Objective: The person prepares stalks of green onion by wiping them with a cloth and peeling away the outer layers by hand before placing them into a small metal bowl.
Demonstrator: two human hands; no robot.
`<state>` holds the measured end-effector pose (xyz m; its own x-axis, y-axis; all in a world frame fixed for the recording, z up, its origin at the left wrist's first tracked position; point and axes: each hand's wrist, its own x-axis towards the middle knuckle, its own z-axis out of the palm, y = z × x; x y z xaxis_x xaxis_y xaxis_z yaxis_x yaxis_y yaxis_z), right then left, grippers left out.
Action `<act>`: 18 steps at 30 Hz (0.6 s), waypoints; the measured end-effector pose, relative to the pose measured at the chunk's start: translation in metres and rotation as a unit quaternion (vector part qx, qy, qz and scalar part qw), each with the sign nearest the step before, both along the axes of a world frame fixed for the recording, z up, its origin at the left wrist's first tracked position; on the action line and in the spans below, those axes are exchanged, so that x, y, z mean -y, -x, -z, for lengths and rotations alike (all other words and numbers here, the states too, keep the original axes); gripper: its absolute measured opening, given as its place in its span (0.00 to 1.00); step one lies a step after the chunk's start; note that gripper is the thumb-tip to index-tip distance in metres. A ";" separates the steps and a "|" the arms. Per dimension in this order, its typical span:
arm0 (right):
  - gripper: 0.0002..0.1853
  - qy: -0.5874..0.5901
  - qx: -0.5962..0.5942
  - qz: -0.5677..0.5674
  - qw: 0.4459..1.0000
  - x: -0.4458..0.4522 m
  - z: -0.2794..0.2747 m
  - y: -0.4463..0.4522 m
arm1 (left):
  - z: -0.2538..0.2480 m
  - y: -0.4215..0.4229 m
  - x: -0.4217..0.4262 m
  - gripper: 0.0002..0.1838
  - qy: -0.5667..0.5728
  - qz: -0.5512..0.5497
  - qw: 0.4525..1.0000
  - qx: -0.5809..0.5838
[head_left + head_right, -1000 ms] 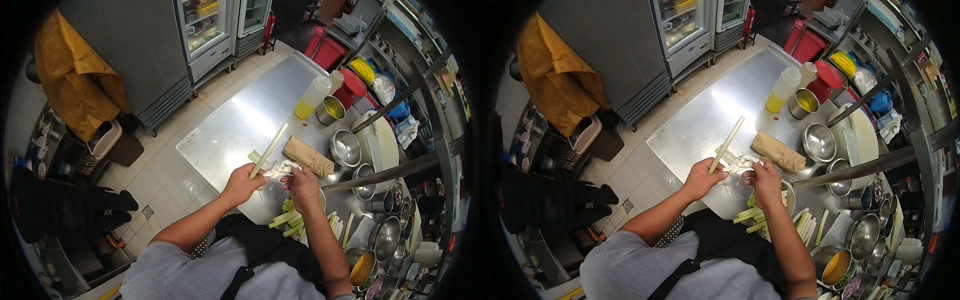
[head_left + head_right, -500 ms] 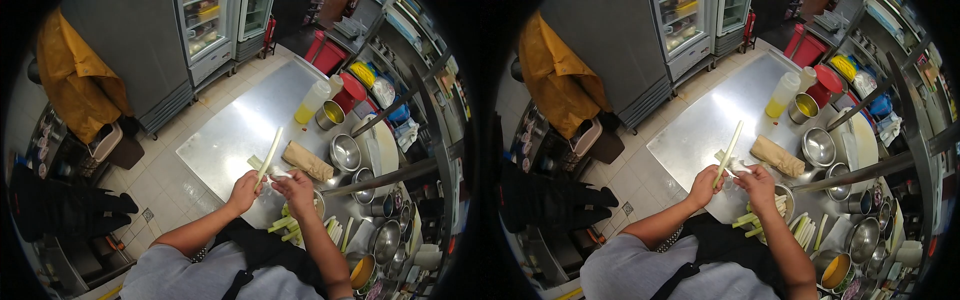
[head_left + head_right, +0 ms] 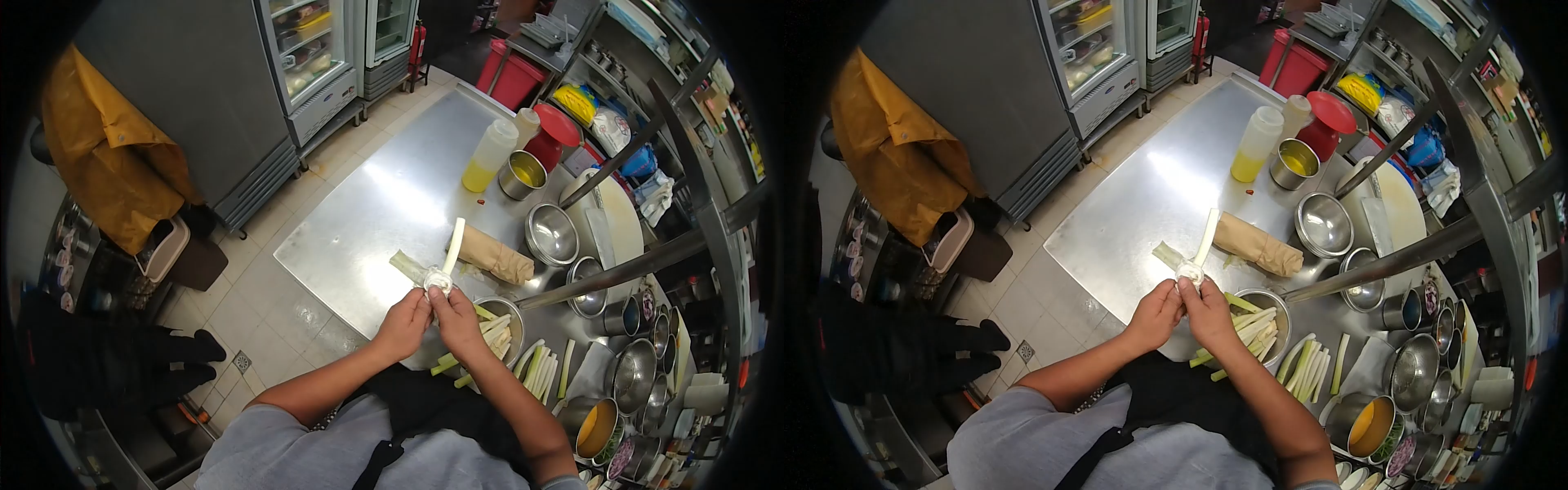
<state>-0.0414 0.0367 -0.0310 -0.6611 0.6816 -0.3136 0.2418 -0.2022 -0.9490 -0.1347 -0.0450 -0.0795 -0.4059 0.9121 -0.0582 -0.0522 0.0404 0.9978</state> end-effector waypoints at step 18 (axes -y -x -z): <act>0.13 0.062 -0.133 0.208 0.967 -0.102 0.007 0.015 | -0.010 0.003 0.048 0.13 0.061 0.043 0.986 -0.146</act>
